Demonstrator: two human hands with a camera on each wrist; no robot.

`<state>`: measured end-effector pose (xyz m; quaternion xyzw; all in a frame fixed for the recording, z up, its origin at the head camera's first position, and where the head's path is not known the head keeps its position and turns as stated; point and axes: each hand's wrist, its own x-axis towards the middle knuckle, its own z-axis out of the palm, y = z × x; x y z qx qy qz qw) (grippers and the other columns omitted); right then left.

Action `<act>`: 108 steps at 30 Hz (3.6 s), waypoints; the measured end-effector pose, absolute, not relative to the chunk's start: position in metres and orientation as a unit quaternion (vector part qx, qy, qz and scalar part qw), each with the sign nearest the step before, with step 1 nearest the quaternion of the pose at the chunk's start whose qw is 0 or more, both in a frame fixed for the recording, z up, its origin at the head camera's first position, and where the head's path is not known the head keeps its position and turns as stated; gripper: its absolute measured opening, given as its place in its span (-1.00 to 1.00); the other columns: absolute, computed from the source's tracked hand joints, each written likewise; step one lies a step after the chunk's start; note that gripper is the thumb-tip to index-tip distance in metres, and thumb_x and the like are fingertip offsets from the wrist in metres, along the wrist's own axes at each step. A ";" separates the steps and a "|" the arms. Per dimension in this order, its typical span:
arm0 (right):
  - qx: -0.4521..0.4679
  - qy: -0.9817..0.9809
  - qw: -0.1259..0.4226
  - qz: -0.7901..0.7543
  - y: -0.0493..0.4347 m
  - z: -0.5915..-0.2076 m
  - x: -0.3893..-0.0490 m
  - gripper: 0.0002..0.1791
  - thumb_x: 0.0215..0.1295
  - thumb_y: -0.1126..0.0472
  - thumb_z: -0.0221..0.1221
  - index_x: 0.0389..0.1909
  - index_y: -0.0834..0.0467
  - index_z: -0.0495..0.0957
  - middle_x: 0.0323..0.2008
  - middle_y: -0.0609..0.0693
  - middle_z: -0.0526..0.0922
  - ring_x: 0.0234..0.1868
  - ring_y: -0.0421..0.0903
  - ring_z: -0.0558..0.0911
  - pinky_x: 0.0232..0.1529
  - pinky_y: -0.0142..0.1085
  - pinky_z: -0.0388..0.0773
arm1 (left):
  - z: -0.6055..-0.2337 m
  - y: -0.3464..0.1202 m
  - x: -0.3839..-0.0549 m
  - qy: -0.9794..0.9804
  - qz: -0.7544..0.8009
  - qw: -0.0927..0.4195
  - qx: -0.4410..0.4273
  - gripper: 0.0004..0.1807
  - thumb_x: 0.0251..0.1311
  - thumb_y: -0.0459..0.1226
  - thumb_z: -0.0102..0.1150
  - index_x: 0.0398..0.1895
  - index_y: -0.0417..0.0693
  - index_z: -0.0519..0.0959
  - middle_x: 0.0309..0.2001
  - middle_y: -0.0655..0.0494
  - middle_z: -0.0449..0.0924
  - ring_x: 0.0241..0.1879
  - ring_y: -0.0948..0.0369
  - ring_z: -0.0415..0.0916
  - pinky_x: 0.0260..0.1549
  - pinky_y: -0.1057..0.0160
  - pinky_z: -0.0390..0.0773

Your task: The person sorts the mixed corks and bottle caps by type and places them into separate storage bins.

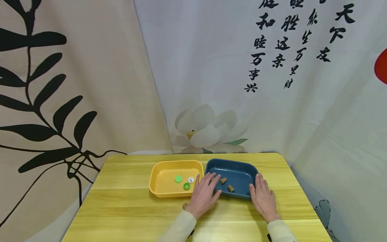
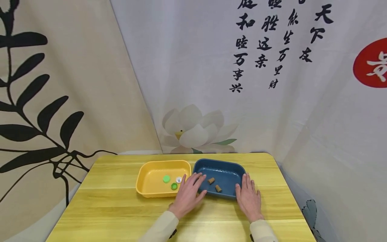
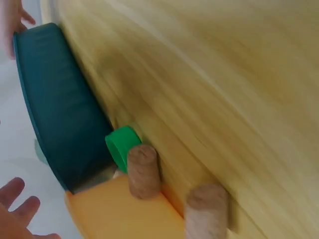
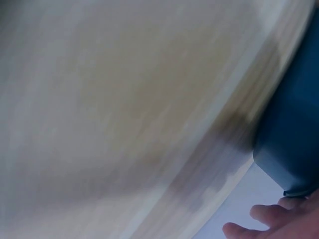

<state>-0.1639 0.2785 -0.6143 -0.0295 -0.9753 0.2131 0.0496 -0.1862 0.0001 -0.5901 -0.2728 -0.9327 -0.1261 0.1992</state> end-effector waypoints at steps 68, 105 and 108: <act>-0.036 -0.975 0.037 0.218 0.276 -0.613 -0.165 -0.25 0.71 -0.08 -0.28 0.62 0.38 -0.10 0.62 0.35 -0.09 0.55 0.45 0.05 0.29 0.55 0.09 | -0.620 -0.117 -0.115 -0.965 -0.077 0.051 -0.244 -0.32 0.33 0.16 0.25 0.41 0.06 0.49 0.31 -0.08 0.50 0.34 -0.12 0.42 0.22 -0.36 0.38; -0.038 -0.975 0.036 0.217 0.277 -0.614 -0.165 -0.25 0.71 -0.06 -0.28 0.63 0.37 -0.13 0.63 0.33 -0.13 0.56 0.44 0.03 0.30 0.56 0.08 | -0.612 -0.109 -0.115 -0.935 -0.101 0.190 -0.281 -0.78 0.27 -0.09 0.43 -0.05 0.21 0.72 -0.05 0.22 0.65 0.02 0.18 0.61 0.16 -0.11 0.53; -0.038 -0.975 0.035 0.217 0.277 -0.614 -0.166 -0.25 0.71 -0.07 -0.29 0.63 0.37 -0.14 0.63 0.33 -0.14 0.56 0.43 0.02 0.31 0.56 0.06 | -0.608 -0.108 -0.115 -0.925 -0.116 0.212 -0.293 -0.74 0.23 -0.11 0.47 -0.03 0.19 0.72 -0.04 0.21 0.65 0.03 0.17 0.61 0.15 -0.13 0.54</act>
